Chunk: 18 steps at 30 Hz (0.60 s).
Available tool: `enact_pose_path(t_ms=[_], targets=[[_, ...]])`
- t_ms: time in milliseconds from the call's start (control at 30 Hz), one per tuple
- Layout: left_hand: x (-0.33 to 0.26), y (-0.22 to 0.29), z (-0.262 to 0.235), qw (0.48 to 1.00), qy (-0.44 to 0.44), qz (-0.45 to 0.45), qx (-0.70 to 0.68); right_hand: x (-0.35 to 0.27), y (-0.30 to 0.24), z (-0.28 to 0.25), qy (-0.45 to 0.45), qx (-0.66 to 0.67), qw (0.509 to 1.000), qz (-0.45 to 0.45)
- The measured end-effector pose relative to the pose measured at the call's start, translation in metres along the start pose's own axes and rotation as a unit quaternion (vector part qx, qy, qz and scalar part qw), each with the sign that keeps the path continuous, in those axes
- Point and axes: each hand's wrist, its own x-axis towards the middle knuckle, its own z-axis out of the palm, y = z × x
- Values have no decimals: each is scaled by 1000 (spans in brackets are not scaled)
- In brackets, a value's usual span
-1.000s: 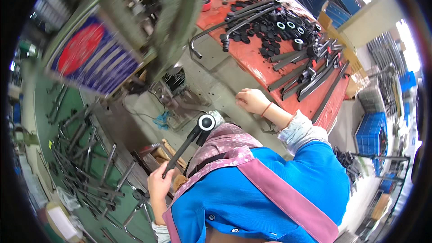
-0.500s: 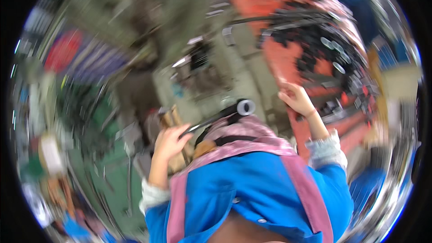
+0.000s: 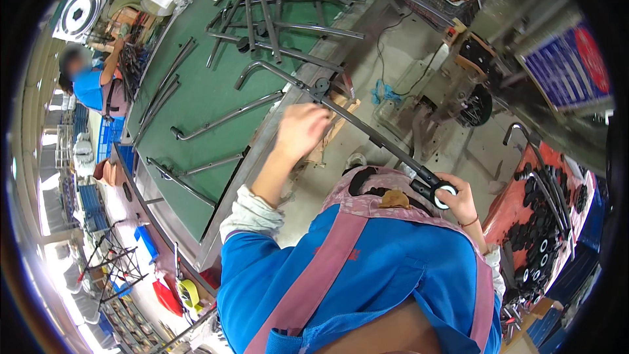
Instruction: The person repeatedly picks up metal frame pieces and black plastic end caps, inserts the caps onto the frame ends, and places the assembled units on a nearby table. The process is continuous and repetitive throughout the clip.
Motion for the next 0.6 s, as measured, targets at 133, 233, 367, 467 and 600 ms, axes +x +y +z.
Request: enact_pose_path(t_ms=[133,233,367,467,600], targets=[[-61,-118,-14,961,44,-205,181,24,-30,16,-15,-11,999,42],[-74,-161,-9,913,75,-323,239,46,-43,40,-6,62,996,65],[-81,-202,-9,928,86,-311,185,73,-55,74,10,132,989,64],[-90,-213,-13,949,91,-241,181,86,-70,92,8,123,990,69],[-76,-208,-30,976,82,-180,90,97,-74,107,31,121,990,67]])
